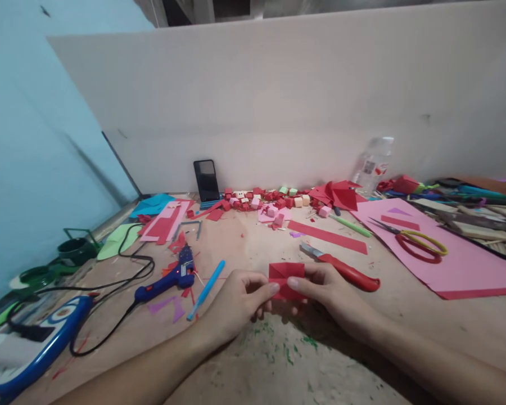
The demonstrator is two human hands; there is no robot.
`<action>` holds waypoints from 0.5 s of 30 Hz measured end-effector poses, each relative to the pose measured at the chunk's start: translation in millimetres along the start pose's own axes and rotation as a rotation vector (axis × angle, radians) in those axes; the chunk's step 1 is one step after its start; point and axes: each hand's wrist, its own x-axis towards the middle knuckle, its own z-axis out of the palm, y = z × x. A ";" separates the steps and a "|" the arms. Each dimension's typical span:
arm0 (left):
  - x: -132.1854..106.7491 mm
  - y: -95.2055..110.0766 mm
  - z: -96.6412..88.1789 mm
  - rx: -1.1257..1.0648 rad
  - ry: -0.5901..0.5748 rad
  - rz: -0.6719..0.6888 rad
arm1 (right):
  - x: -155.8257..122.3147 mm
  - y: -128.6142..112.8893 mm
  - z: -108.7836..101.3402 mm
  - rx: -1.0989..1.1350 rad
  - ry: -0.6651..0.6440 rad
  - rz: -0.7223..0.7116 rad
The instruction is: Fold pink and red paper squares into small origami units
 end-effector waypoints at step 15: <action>-5.8 5.7 1.1 0.027 0.026 0.064 | 1.0 1.6 -3.3 0.067 -0.054 0.080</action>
